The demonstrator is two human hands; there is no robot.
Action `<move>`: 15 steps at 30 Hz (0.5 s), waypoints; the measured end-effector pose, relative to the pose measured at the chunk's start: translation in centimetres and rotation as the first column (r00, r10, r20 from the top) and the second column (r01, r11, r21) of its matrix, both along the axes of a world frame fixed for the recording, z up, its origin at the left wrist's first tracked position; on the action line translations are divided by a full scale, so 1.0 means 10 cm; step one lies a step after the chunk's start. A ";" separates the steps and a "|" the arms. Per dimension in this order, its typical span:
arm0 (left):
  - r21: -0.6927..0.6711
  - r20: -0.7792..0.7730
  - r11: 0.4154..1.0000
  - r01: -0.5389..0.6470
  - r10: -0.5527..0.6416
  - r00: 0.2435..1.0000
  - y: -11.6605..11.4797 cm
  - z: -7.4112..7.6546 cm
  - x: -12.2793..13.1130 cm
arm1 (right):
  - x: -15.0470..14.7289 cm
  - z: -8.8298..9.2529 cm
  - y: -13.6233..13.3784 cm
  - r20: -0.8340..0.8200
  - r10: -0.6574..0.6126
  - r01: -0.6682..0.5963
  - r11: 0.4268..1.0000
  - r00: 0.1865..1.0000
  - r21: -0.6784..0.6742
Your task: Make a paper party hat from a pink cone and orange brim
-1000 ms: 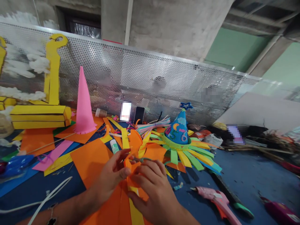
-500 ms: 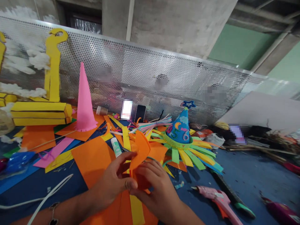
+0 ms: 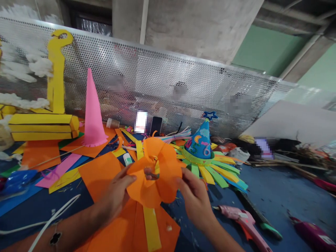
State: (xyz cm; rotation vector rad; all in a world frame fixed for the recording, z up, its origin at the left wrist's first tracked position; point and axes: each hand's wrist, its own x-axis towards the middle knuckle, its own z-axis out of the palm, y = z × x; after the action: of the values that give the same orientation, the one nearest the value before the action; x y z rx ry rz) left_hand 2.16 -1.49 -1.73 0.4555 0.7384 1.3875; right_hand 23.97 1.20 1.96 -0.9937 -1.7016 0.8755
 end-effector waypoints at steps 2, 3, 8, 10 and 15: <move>-0.090 0.028 0.995 -0.039 0.042 0.999 0.03 0.08 -0.04 | 0.02 -0.02 0.07 -0.176 -0.066 0.048 0.994 0.982 -0.102; -0.121 0.033 0.991 -0.050 0.054 0.998 0.04 0.12 -0.06 | 0.03 -0.03 0.10 -0.242 -0.086 0.050 0.988 0.966 -0.149; -0.238 0.061 0.971 0.010 0.005 0.998 0.08 0.24 -0.16 | -0.01 -0.09 0.13 -0.378 -0.151 0.008 0.935 0.913 -0.355; -0.257 0.053 0.966 0.029 -0.016 0.998 0.08 0.22 -0.18 | -0.03 -0.09 0.12 -0.405 -0.168 -0.020 0.907 0.899 -0.421; -0.103 -0.023 0.991 0.083 -0.086 0.996 0.10 0.10 -0.21 | -0.02 -0.10 0.13 -0.468 -0.243 -0.110 0.787 0.849 -0.607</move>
State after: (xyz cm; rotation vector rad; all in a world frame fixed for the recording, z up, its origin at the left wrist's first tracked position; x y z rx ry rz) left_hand 0.07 -0.46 -0.70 0.4215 0.7995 1.2604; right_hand 23.77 2.54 0.95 -1.0873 -0.8947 1.5545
